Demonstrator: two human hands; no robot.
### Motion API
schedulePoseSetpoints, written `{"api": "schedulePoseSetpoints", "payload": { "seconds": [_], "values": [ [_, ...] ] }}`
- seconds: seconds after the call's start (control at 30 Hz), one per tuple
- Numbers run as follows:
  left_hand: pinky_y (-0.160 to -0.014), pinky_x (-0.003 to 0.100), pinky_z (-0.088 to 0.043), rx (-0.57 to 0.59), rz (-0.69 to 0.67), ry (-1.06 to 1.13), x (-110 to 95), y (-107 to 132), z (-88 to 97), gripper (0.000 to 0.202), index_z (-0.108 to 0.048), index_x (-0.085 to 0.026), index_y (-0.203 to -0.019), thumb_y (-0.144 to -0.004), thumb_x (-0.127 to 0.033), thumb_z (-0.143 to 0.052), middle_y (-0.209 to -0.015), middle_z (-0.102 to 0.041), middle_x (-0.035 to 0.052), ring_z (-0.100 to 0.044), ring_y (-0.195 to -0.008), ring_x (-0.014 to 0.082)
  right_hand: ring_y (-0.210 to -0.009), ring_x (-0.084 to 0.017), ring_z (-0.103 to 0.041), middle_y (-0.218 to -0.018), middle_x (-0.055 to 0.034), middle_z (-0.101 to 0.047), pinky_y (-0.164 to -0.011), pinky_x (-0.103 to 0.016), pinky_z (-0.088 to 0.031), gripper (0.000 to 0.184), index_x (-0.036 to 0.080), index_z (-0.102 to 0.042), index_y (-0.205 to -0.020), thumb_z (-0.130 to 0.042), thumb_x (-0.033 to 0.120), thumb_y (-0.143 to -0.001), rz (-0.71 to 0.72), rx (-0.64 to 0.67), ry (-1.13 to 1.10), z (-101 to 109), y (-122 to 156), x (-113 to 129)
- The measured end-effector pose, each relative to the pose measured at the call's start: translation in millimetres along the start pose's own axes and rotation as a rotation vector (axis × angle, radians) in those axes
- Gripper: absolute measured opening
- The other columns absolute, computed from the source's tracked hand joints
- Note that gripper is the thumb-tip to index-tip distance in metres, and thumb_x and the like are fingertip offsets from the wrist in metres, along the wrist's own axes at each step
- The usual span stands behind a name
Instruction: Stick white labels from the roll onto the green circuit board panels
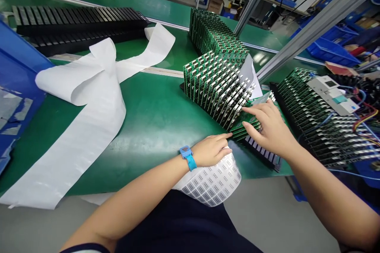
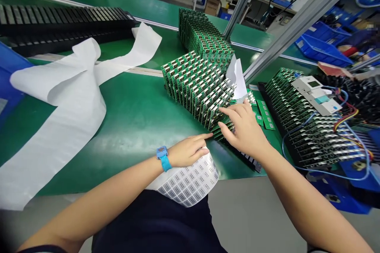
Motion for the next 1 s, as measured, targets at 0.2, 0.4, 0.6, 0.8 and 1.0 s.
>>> {"api": "schedulePoseSetpoints", "payload": {
  "seconds": [0.2,0.4,0.6,0.8,1.0],
  "values": [
    [-0.099,0.036,-0.039,-0.009,0.013,-0.028,-5.0,1.4,-2.0,0.024,-0.05,-0.017,-0.081,-0.094,-0.031,-0.036,-0.141,-0.036,0.0141,-0.044,-0.123,0.022,-0.094,-0.028,-0.058,-0.089,-0.0078,-0.065,-0.087,-0.047,-0.047,0.011,0.02,-0.066,-0.082,-0.061,0.029,-0.078,-0.114,-0.046,-0.159,7.4,-23.6,4.9],
    [-0.097,0.04,-0.041,-0.015,0.004,-0.088,-10.6,3.5,-7.8,0.027,-0.052,-0.015,-0.082,-0.094,-0.032,-0.034,-0.143,-0.032,0.0152,-0.051,-0.116,0.0255,-0.065,-0.021,-0.063,-0.071,0.0006,-0.068,-0.059,-0.034,-0.051,0.012,0.024,-0.069,-0.067,-0.068,0.035,-0.071,-0.155,0.277,-0.129,11.6,-52.7,-10.6],
    [-0.101,0.039,-0.039,-0.071,-0.024,-0.118,-16.0,0.5,-14.1,0.028,-0.052,-0.015,-0.085,-0.093,-0.035,-0.036,-0.144,-0.029,0.0161,-0.045,-0.122,0.0255,-0.055,-0.017,-0.059,-0.062,0.0021,-0.067,-0.053,-0.031,-0.046,0.023,0.026,-0.07,-0.066,-0.059,0.037,-0.082,0.215,0.416,-0.031,15.8,-76.8,-14.7],
    [-0.098,0.041,-0.042,-0.111,-0.014,-0.076,-22.6,0.5,-17.7,0.028,-0.051,-0.013,-0.086,-0.094,-0.034,-0.034,-0.144,-0.025,0.0202,-0.048,-0.119,0.0277,-0.069,-0.019,-0.061,-0.084,-0.0022,-0.068,-0.061,-0.033,-0.047,0.04,0.023,-0.068,-0.084,-0.032,0.038,-0.096,0.459,0.312,0.117,36.8,-74.5,-14.7],
    [-0.102,0.042,-0.04,-0.123,0.015,0.008,-25.3,0.0,-22.0,0.025,-0.048,-0.014,-0.084,-0.094,-0.033,-0.035,-0.145,-0.021,0.0203,-0.041,-0.126,0.0287,-0.067,-0.015,-0.063,-0.078,-0.002,-0.069,-0.06,-0.027,-0.048,0.034,0.022,-0.068,-0.083,-0.043,0.042,-0.093,0.407,0.103,0.038,70.7,-81.4,-36.5]
  ]
}}
Point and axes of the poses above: each hand's wrist, its own y-axis away from the middle knuckle, its own z-axis out of the back of the hand, x = y × z, the point moved 4 cm from there along -y, towards the middle knuckle
